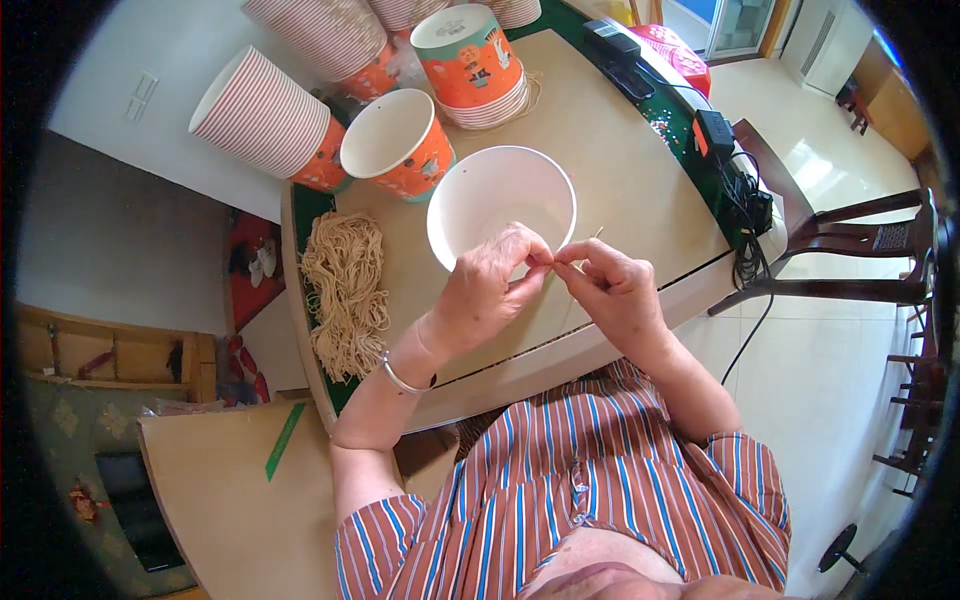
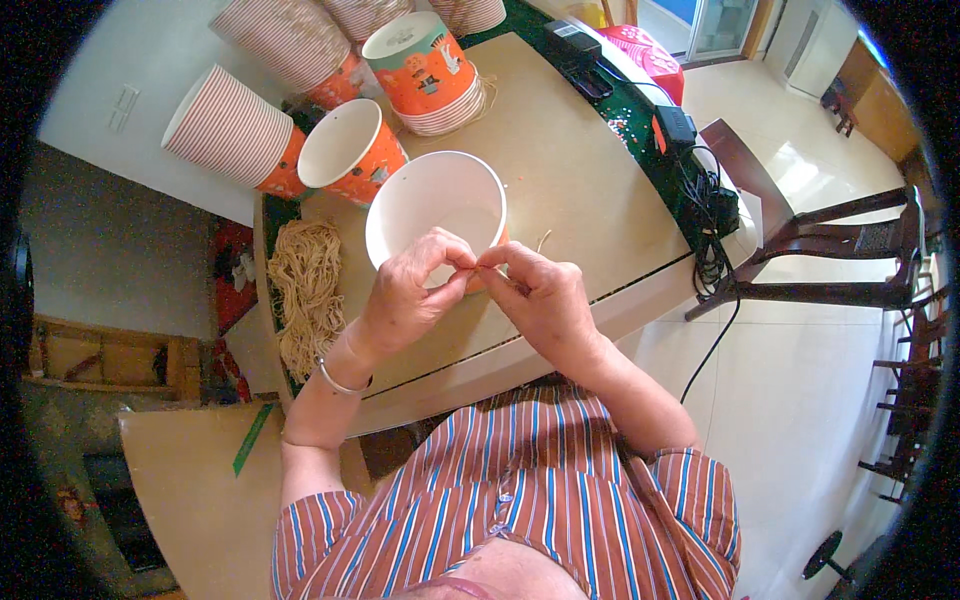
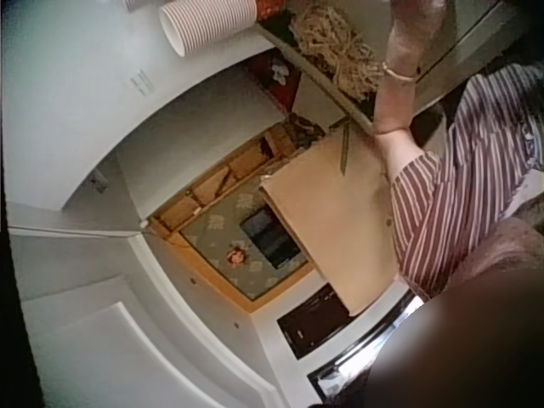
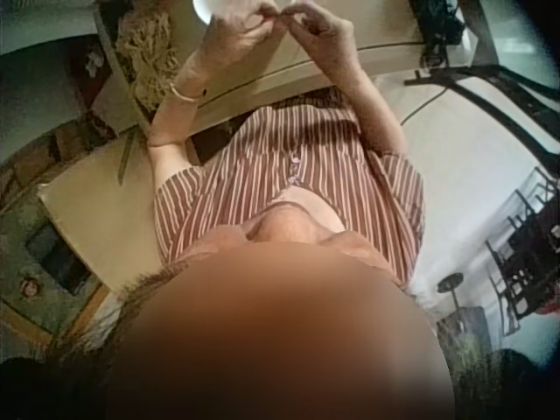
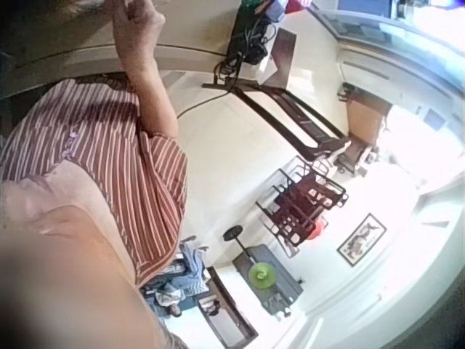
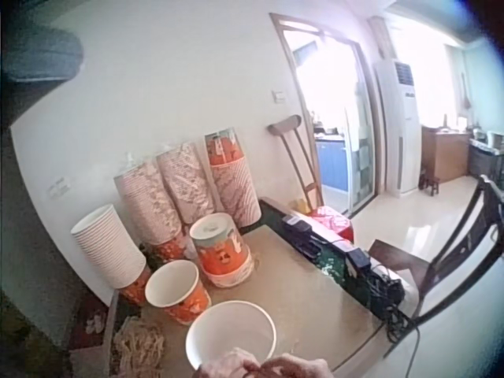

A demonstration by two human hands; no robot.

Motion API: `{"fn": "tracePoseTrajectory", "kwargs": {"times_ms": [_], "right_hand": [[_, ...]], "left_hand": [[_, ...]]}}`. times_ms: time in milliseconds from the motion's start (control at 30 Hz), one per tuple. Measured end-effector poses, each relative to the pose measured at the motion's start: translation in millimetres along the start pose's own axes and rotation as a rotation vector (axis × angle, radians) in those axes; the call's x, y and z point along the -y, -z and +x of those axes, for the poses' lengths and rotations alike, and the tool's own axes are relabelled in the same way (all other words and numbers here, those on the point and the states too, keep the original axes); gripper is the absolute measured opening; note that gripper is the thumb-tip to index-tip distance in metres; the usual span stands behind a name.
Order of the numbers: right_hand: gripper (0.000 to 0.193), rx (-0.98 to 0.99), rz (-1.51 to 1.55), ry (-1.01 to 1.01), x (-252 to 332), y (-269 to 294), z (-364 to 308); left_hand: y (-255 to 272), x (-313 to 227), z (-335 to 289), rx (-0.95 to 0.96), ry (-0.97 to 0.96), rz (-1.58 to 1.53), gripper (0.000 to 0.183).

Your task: Attaching a string handle to a paper bucket by threading and tying it through pre-made holes.

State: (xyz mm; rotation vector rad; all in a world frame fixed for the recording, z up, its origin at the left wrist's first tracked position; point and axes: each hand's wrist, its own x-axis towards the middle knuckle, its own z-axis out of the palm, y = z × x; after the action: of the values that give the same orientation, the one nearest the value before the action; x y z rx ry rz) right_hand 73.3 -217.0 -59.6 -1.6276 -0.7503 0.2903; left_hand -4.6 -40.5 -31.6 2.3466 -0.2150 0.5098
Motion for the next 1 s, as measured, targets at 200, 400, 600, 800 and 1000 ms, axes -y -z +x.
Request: {"fn": "tracePoseTrajectory", "kwargs": {"times_ms": [200, 400, 600, 800, 1000], "right_hand": [[0.009, -0.034, 0.091, -0.057, -13.0, -4.8, -0.7], [0.008, -0.002, 0.141, -0.050, -8.5, -5.7, -1.1], [0.009, -0.011, 0.072, -0.009, -5.1, -7.1, -1.4], [0.011, 0.029, 0.205, -0.101, -4.3, -7.0, -1.1], [0.009, 0.128, 0.332, -0.180, 3.5, 0.3, -0.2]], "left_hand": [[-0.6, -4.4, 3.0, -0.017, 0.084, -0.042, 0.017], [4.5, -3.9, 3.2, 0.060, 0.059, -0.018, 0.015], [3.5, -3.3, -0.4, 0.068, 0.090, -0.006, 0.010], [0.4, -7.5, -2.0, -0.018, 0.107, 0.021, 0.010], [0.3, -6.2, -4.6, -0.043, 0.122, 0.017, 0.012]]}}
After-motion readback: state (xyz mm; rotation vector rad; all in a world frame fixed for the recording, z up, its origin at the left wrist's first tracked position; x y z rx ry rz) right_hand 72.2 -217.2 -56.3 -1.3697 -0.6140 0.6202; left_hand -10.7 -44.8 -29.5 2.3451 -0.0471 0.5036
